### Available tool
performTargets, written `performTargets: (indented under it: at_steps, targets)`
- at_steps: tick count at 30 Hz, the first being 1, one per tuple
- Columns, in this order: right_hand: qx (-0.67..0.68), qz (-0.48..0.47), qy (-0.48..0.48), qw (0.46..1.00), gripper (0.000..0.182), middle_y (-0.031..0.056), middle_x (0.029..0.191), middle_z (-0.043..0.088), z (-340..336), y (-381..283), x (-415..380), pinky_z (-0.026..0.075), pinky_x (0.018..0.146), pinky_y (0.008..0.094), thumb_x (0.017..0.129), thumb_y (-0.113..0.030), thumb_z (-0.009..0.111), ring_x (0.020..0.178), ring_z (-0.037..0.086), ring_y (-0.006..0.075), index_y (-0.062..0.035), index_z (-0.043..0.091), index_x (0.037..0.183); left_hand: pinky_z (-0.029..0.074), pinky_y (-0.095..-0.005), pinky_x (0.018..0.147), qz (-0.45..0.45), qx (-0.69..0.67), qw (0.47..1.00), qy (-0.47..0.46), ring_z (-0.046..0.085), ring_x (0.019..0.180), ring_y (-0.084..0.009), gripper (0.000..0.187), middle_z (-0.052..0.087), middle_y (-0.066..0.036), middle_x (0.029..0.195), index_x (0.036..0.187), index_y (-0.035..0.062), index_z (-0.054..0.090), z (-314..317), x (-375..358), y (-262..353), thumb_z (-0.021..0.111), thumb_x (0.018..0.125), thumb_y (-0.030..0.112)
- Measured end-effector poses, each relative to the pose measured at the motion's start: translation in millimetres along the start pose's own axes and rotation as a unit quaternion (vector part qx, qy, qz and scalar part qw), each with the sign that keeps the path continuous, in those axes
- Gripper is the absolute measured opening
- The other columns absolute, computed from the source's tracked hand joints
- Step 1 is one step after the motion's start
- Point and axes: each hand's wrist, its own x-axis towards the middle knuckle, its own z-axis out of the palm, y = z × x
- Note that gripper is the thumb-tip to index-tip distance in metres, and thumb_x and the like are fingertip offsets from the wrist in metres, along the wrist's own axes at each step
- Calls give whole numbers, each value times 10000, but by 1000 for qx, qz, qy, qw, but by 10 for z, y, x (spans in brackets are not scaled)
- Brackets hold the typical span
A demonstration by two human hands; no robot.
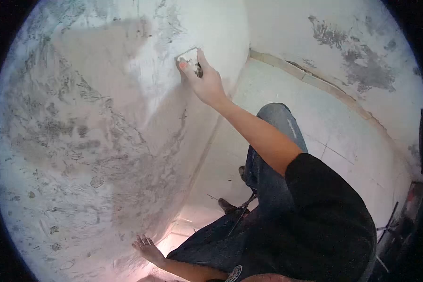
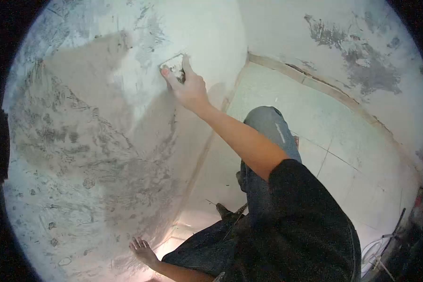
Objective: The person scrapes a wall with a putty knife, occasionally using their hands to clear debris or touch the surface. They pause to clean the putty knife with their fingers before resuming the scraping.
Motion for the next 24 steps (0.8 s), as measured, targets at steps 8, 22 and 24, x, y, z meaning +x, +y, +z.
performTargets:
  at_steps: [8,22,24]
  targets:
    - [-24,22,-5,999,962,251,950,668,-35,172,54,491,818,344,837,-652,516,939,660,307,140,363,1360,158,-487,1106,-13,21,1000,-16,406,1268,-303,757,387,-133,1435,1514,187,43,-58,56,-10,486,944,417]
    - [88,66,27,994,890,225,965,678,20,272,174,487,828,332,855,-565,583,930,659,269,150,379,1344,153,-496,1111,-24,38,999,-3,367,1311,-337,849,336,-159,1480,1509,173,-119,207,-100,58,477,949,398]
    - [77,90,-32,993,869,229,963,678,-65,134,149,488,820,333,860,-558,581,927,664,272,146,396,1336,151,-499,1110,-22,49,999,8,364,1313,-335,864,337,-158,1479,1507,181,-137,203,-111,43,484,946,401]
